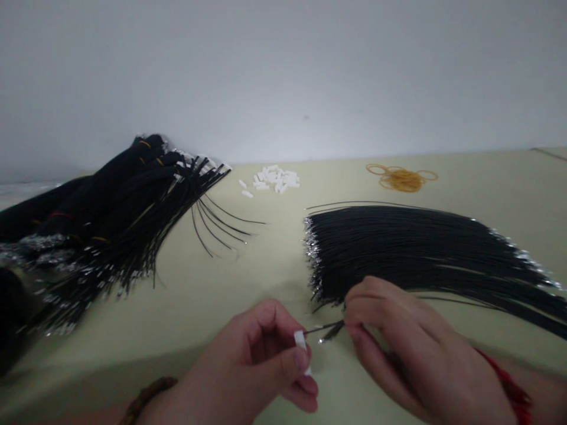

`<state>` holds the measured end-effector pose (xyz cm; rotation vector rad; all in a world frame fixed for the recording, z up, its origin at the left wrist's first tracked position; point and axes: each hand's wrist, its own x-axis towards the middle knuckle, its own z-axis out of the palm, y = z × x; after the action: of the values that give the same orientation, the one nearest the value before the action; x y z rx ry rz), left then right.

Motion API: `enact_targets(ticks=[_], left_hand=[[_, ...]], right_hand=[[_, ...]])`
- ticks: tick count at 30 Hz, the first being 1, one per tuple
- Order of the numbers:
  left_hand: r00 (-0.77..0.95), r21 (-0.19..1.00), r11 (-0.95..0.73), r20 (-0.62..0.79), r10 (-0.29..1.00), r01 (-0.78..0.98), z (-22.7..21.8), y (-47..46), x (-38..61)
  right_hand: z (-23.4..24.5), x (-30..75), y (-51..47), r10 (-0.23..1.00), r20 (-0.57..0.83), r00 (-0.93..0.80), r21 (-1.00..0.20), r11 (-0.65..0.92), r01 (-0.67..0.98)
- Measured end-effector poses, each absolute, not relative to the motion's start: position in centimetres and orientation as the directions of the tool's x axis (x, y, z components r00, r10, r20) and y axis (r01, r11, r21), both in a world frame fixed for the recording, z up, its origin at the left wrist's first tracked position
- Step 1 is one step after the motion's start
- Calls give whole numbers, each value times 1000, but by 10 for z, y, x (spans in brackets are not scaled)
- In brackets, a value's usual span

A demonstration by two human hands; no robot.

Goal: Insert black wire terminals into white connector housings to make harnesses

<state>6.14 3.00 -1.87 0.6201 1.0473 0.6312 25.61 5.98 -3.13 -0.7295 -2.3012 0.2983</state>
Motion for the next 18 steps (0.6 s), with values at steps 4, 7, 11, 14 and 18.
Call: enact_targets(ticks=[4,7,11,14,18], left_hand=[[376,736,657,-569,731,-164,-19,29,61],[377,734,659,-570,730,-166,-19,30,61],[369,725,668,-582,724,-168,-18,31,62],[371,724,669,-582,724,-168,-18,30,62],[380,726,669,-581,720,-156,-18,29,62]], right_hand=[[-33,251,48,593,545,-592,-387,805,450],[-34,250,49,582,552,-597,-365,812,455],[-34,249,51,578,560,-593,-325,812,484],[-34,249,48,580,562,-590,-318,810,493],[-33,249,46,557,591,-583,-281,820,499]])
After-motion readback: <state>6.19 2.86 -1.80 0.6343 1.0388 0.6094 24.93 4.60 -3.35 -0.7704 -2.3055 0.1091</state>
